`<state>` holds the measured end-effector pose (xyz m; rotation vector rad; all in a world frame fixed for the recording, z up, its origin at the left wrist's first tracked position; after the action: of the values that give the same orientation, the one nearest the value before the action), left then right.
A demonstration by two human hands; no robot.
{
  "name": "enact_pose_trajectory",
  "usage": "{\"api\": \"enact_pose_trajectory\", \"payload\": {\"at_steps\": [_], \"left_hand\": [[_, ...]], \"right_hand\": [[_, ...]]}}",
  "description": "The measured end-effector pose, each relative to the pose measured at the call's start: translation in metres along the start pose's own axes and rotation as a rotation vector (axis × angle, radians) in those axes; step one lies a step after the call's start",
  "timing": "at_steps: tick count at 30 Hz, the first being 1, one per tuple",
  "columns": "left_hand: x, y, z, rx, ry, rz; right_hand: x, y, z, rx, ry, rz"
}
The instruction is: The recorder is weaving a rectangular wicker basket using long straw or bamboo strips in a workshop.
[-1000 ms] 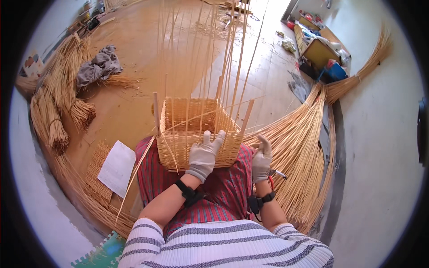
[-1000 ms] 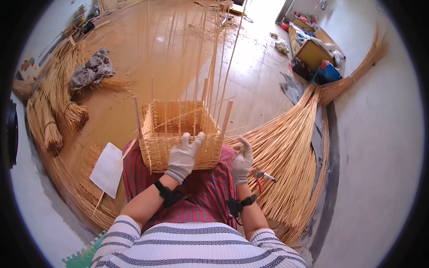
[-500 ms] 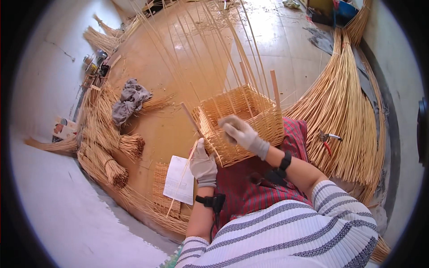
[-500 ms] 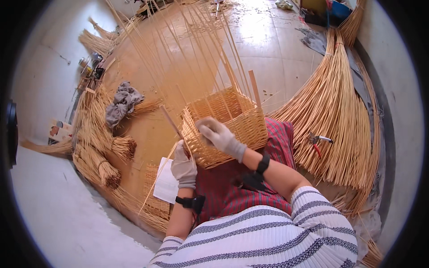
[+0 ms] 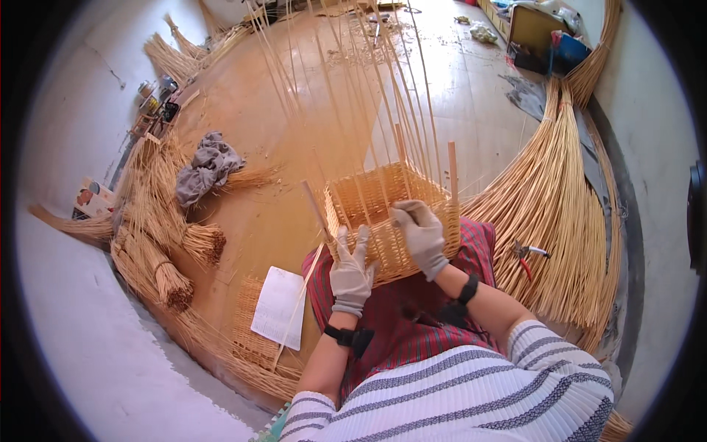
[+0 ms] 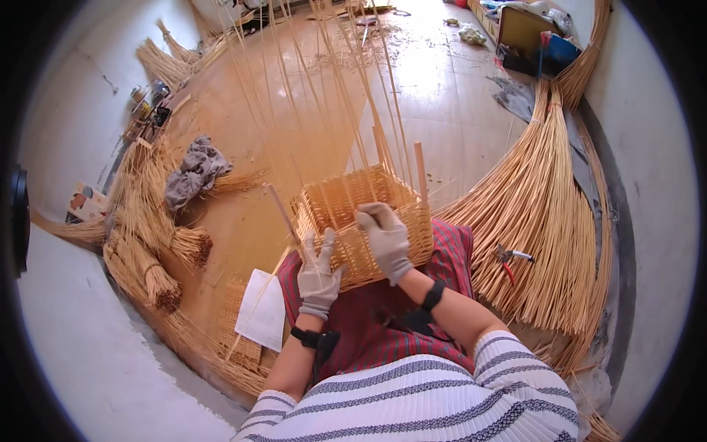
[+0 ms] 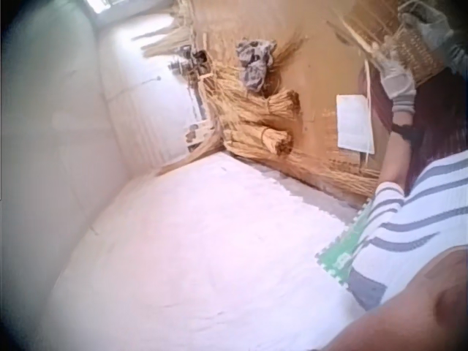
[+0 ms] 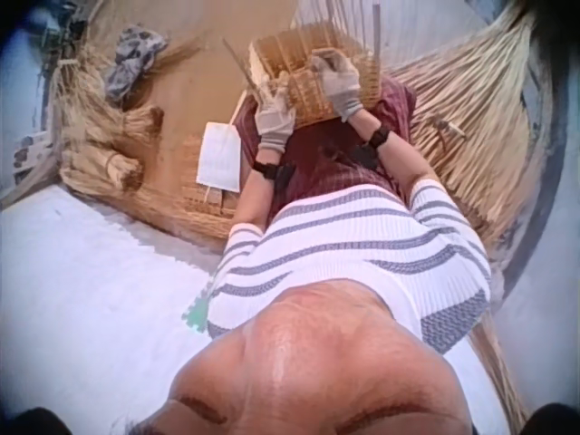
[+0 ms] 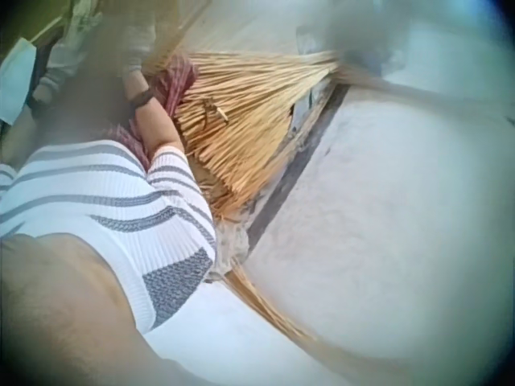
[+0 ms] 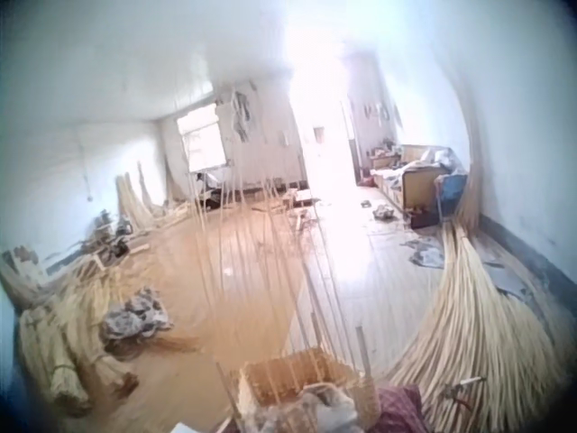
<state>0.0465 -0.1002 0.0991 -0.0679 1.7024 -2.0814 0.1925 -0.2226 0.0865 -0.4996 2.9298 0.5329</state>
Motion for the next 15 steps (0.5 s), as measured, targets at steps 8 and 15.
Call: {"api": "enact_pose_trajectory", "payload": {"at_steps": [8, 15], "left_hand": [[-0.008, 0.023, -0.002, -0.169, -0.031, -0.013], [-0.017, 0.020, 0.055, -0.026, 0.128, 0.089]], "right_hand": [[-0.054, 0.040, -0.033, -0.039, -0.333, -0.228], [0.005, -0.052, -0.022, 0.474, -0.341, -0.050]]}}
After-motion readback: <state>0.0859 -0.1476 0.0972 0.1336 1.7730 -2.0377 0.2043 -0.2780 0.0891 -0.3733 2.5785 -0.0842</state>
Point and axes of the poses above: each hand's wrist, its own x-axis away from the middle knuckle, its own y-axis out of the palm, z = x × y, the point moved 4 cm from there along -x, towards the middle knuckle, and after that the axes turned 4 degrees about -x, right-handed, at the moved point
